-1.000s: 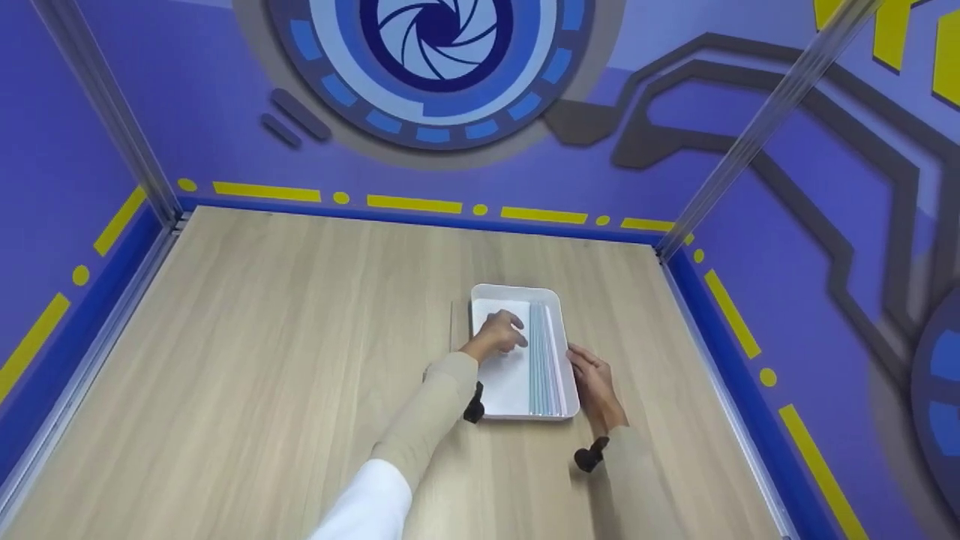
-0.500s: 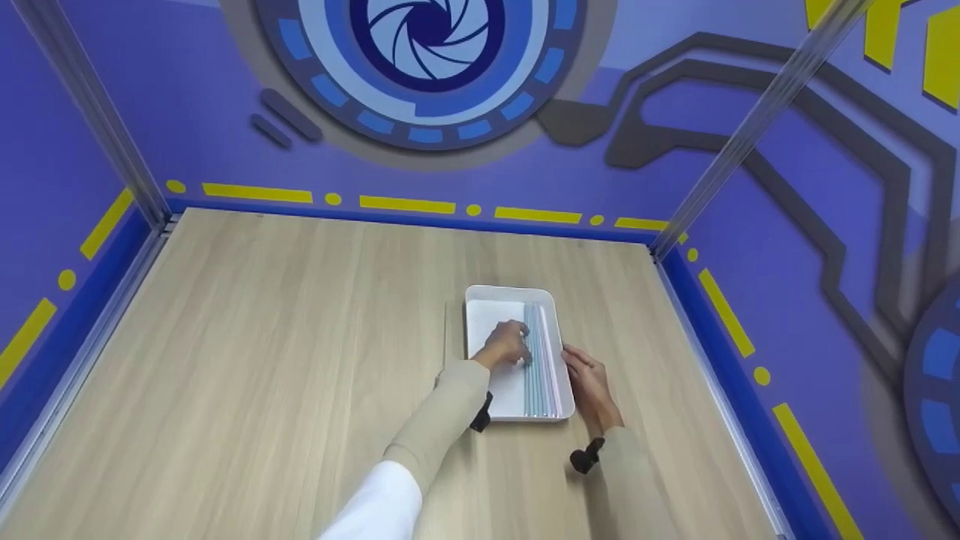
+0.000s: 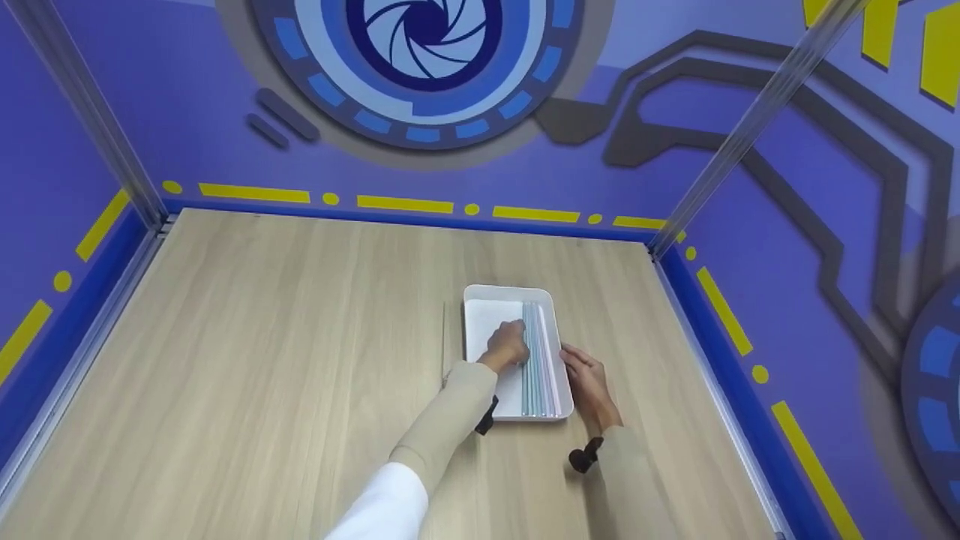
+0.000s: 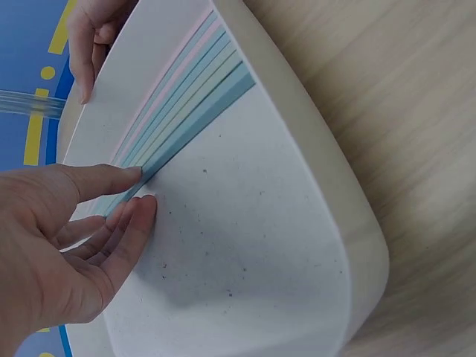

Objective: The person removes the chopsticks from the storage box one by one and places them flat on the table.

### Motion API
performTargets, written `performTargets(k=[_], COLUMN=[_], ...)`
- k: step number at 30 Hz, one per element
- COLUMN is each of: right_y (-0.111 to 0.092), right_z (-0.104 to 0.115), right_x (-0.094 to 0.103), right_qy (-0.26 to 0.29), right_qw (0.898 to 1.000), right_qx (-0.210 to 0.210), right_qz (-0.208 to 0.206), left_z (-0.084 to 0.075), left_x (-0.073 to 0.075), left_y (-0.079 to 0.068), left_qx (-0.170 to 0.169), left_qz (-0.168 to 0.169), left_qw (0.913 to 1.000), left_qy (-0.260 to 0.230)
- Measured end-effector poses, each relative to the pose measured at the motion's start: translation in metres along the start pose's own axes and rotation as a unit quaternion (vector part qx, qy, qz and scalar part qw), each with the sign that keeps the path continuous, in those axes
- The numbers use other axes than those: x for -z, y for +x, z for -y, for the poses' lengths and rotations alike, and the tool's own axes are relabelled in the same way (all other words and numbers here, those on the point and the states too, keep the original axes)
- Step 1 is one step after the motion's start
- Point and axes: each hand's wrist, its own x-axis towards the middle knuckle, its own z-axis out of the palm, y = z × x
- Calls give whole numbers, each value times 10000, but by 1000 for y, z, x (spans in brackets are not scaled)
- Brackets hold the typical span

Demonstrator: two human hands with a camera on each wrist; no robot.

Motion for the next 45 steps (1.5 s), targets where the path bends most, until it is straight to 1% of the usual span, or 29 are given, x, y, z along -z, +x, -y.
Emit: performTargets(k=[6, 12, 14, 17, 21, 25, 29, 34, 36, 40, 43, 45], right_y=[-1, 0, 1, 2, 1, 1, 0, 2, 3, 3, 3, 2], right_z=[0, 0, 0, 0, 0, 0, 1, 0, -1, -1, -2, -2], right_x=[0, 0, 0, 0, -1, -2, -2, 0, 1, 1, 0, 0], right_qy=[-116, -103, -46, -107, -127, -51, -54, -103, -94, -66, -14, 33], right_qw=[9999, 9999, 10000, 9999, 9999, 10000, 9999, 9999, 9999, 10000, 10000, 10000], right_qx=[-27, -48, -52, -45, -40, -34, -82, -11, 53, 59, 63, 31], right_qz=[-23, -6, -4, -42, -87, -40, -46, -56, -27, -2, -28, -34], left_z=[-6, -3, -1, 1, 2, 0, -2, 3, 5, 8, 11, 12], left_x=[2, -3, -4, -4, 2, 11, 20, 23, 25, 31, 36, 40], left_y=[-4, 2, 5, 6, 1, -6, -10, -3, -2, -6, -8, -11], left_qx=[107, 153, 160, 167, 198, 300, 497, 638, 674, 725, 748, 761], left_qz=[-80, -280, -314, -363, -374, -368, -261, -70, -6, 82, 140, 167], left_qw=[9992, 9972, 9973, 9976, 9982, 9988, 9981, 9960, 9936, 9864, 9802, 9745], left_qy=[380, 673, 644, 564, 419, 90, -253, -623, -911, -1472, -1827, -2104])
